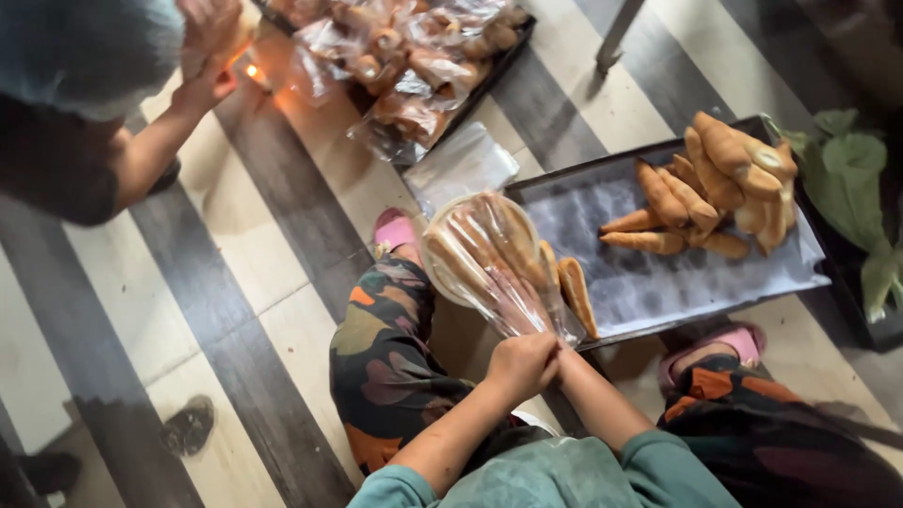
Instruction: The recorder is bagging baked bread rolls and sealing the plastic bags in a bakery.
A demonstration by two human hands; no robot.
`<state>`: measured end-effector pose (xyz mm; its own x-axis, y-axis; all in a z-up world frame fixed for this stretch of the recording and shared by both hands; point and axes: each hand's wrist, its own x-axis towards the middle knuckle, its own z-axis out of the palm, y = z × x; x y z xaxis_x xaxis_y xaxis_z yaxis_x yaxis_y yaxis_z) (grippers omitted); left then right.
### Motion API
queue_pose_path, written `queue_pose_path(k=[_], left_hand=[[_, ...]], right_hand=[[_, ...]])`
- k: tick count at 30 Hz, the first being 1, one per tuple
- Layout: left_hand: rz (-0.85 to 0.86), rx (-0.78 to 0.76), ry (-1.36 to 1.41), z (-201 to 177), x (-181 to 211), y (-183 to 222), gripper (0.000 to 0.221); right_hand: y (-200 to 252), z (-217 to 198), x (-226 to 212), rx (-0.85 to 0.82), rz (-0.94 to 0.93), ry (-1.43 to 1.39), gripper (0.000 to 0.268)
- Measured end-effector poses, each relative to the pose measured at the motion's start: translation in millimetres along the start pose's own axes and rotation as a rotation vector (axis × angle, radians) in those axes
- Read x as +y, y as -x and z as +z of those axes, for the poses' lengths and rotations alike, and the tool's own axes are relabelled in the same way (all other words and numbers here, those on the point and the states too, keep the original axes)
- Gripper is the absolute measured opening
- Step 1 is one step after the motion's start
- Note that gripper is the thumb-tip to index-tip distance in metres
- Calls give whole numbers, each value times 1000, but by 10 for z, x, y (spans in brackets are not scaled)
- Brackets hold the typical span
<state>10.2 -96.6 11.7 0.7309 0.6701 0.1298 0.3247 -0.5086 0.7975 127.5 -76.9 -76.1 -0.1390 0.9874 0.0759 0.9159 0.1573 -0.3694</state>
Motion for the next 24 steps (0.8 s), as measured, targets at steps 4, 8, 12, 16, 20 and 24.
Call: queue_pose_path(k=[4, 8, 12, 16, 20, 24], left_hand=[[-4, -83, 9, -66, 62, -38, 15], [5, -144, 58, 67, -84, 15, 16], [49, -141, 16, 33, -67, -37, 13], [50, 80, 1, -242, -30, -349, 15], [-167, 156, -592, 255, -1438, -688, 61], [54, 41, -756, -28, -1981, -1165, 73]], right_hand=[[149, 366, 214, 237, 92, -111, 51], [236, 373, 188, 203, 537, -446, 42], [142, 249, 234, 223, 538, -586, 40], [167, 597, 533, 371, 314, -520, 48], [192, 649, 534, 421, 281, -425, 41], [527, 312, 523, 344, 123, -377, 66]])
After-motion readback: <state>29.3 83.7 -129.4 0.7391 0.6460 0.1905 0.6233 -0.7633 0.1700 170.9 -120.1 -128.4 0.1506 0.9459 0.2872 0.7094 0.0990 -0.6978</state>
